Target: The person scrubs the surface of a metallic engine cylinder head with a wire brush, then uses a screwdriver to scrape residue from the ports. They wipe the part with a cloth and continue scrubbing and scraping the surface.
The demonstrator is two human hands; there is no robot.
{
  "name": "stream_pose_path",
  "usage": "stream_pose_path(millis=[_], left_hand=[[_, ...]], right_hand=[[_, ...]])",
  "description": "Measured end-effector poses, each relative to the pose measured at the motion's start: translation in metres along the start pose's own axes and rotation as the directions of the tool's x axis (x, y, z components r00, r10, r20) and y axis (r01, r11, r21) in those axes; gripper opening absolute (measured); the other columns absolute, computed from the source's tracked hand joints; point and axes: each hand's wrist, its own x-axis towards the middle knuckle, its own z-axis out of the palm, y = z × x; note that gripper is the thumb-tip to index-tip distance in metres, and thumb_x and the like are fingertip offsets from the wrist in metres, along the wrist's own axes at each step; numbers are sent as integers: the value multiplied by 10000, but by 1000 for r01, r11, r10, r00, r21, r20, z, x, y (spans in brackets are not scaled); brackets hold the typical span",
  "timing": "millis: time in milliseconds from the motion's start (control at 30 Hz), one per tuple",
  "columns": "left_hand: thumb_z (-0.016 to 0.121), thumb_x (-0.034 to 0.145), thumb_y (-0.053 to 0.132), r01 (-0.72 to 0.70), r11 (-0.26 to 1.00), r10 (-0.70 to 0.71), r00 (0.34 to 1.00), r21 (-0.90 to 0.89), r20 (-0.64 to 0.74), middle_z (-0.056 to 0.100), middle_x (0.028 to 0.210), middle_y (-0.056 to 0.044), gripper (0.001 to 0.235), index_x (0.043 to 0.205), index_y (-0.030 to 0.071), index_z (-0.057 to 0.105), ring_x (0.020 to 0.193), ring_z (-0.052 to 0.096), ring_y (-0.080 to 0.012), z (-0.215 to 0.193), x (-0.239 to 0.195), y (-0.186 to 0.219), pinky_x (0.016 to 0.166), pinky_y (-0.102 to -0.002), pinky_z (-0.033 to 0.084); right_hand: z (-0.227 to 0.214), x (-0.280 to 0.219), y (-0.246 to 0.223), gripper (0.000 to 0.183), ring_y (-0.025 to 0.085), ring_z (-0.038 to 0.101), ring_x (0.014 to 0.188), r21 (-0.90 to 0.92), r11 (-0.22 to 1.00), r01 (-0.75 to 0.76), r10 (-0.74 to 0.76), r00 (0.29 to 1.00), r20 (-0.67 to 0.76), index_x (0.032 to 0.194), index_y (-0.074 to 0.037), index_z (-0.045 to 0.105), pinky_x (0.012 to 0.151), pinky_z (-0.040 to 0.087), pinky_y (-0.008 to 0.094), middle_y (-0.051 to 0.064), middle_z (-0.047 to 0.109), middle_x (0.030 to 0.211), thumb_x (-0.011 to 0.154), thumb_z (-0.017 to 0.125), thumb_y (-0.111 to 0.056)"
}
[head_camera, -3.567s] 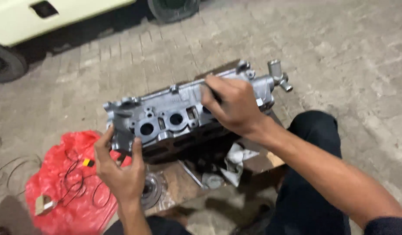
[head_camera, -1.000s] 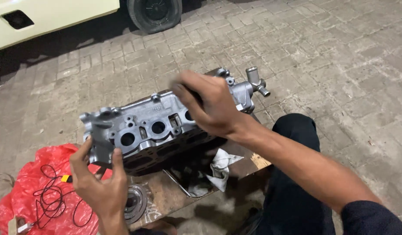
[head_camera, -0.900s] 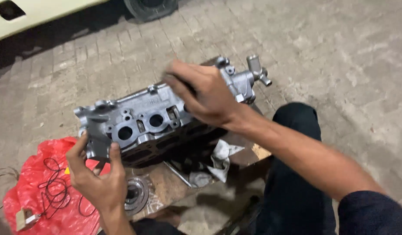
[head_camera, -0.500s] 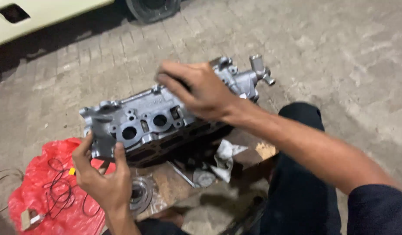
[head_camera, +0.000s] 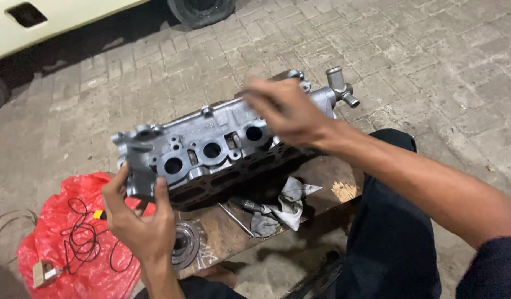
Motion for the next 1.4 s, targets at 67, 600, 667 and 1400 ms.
stream_pose_path(millis=[67,600,667,1400], left_hand=[[776,906,2,5,1000,-5,1000,-5,-9,632,1197,-231,474,1309,-64,535,1026,633,-360,-1,-1,1,928,-461,497],[785,917,25,43,999,-43,999,-12,14,636,1209,-235,487,1331,-56,542,994,640,-335,-3,1,5,799,-405,549],[785,914,28,12,1000,-12,1000,-4,1,638,1200,-236,486,1325,-65,544,1011,636,-351,-2,2,5,868,-432,524],[769,902,10,55,998,-55,998,-3,16,625,1228,-254,507,1337,-84,525,990,637,-342,1,-1,2,687,-390,547]], right_hand=[[2,-11,1,174,130,412,441,-11,999,33,-33,999,-13,935,-24,626,350,305,241,77,593,671,1042,497,-71],[-33,-66,-14,83,136,426,536,-143,990,-7,-34,959,-283,906,-34,648,514,389,300,16,562,679,959,603,11],[-50,-88,-16,133,110,452,520,14,994,-104,98,863,-495,1003,-67,588,463,403,268,17,559,760,1050,512,-166],[-47,-227,-32,420,184,728,580,-19,679,-734,693,649,-314,1213,-82,656,449,549,277,106,814,854,816,738,-191]])
